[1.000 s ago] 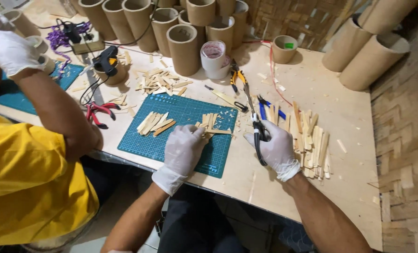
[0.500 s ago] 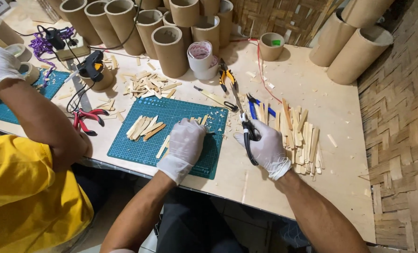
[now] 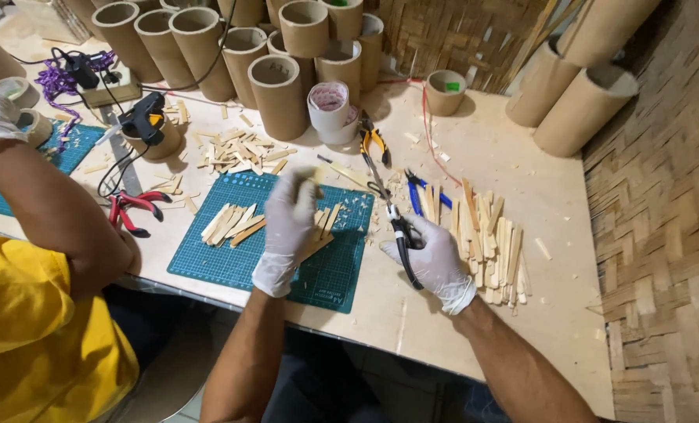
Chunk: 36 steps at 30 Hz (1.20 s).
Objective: Cutting small wooden sticks into shorter segments using snips on a cutting mat in a workshop environment.
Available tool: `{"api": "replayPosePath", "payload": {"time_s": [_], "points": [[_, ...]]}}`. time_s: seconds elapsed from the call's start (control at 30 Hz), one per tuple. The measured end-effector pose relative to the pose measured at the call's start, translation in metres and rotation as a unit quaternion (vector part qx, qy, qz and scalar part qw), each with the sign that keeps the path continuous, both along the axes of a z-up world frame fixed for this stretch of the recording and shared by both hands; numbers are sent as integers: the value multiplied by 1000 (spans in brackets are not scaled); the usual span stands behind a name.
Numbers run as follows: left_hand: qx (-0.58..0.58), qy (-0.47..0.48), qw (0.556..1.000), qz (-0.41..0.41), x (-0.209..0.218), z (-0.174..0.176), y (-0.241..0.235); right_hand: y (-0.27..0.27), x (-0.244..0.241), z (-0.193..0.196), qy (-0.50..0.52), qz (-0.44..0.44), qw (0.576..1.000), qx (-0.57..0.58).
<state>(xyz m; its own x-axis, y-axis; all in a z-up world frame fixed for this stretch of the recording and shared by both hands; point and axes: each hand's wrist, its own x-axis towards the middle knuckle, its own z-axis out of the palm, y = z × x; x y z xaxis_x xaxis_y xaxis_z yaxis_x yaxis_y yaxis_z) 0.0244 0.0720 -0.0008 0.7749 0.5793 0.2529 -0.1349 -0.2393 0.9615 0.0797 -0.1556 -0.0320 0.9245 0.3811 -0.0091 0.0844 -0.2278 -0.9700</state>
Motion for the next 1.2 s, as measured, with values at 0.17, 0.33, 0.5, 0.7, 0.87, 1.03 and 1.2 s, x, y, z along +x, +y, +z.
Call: {"api": "replayPosePath", "payload": {"time_s": [0.17, 0.33, 0.5, 0.7, 0.87, 1.03, 1.2], "points": [[-49, -21, 989, -140, 8, -17, -24, -1, -6, 20, 50, -16, 989, 141], [-46, 4, 985, -165, 8, -25, -40, 2, 7, -10, 23, -51, 968, 246], [67, 27, 982, -173, 3, -22, -58, 0, 8, -10, 24, -61, 969, 239], [67, 57, 969, -230, 3, -34, -56, -5, 11, -7, 5, -27, 973, 230], [52, 58, 968, -240, 3, -36, -57, -4, 11, -10, -21, -20, 979, 200], [-56, 48, 975, -210, 7, -42, -46, 0, -7, 19, 30, -2, 984, 175], [-191, 37, 970, -145, 11, -59, -29, 0, -13, 10, 79, 120, 984, 107]]}}
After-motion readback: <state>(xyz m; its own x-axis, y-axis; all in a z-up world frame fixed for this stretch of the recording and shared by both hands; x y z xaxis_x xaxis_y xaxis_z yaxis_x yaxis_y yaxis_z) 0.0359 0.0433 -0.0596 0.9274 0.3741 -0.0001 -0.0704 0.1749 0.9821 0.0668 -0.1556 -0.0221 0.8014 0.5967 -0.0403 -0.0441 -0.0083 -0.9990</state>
